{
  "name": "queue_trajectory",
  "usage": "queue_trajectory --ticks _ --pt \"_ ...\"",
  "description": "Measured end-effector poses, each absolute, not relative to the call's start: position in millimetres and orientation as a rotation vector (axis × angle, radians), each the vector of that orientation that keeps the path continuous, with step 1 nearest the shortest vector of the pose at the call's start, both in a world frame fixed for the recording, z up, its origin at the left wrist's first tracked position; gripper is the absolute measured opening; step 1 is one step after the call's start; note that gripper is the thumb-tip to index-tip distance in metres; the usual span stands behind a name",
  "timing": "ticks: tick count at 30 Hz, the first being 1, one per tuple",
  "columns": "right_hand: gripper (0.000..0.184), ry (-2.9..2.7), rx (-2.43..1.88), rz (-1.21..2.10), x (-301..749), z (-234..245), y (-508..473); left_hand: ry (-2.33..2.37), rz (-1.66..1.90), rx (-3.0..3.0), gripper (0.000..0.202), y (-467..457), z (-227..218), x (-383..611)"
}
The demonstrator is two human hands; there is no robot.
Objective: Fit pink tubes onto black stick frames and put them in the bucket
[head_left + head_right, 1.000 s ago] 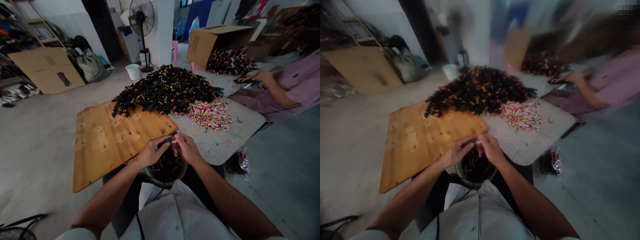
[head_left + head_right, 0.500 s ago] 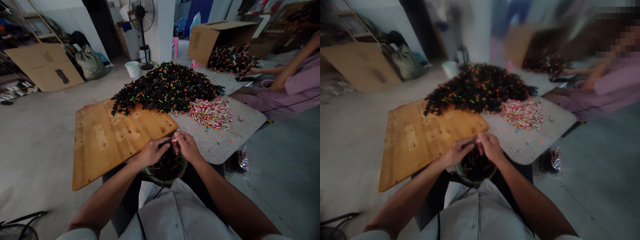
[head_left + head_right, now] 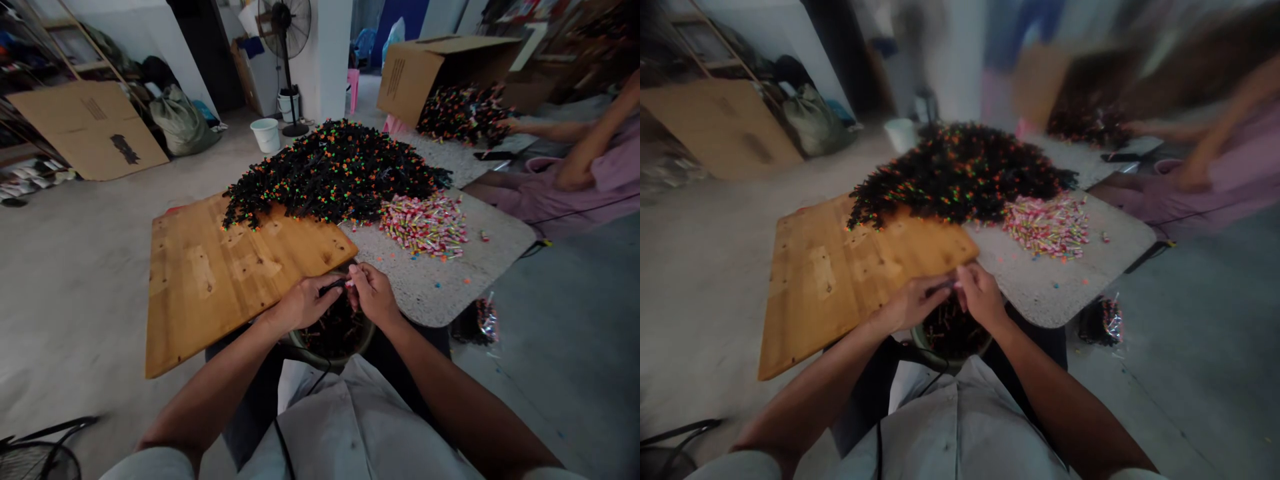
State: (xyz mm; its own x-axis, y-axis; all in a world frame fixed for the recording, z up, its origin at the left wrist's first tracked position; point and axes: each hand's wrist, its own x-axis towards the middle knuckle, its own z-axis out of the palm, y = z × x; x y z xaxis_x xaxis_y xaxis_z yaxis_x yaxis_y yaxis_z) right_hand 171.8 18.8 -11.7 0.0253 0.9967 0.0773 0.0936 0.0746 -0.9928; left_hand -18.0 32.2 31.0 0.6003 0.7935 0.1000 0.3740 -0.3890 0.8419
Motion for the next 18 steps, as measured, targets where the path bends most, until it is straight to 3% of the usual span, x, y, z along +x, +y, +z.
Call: queue_trajectory --ticks 4,11,18 --pt "0.043 -1.287 -1.267 0.939 167 -9 20 1.036 0.666 2.155 0.038 31 22 -17" --pt "0.040 -1.275 -1.284 0.935 160 -31 22 1.299 0.766 2.491 0.031 31 -7 -11" --pt "0.046 -1.243 -1.386 0.939 156 -49 26 1.371 0.673 2.615 0.040 39 -27 -10"
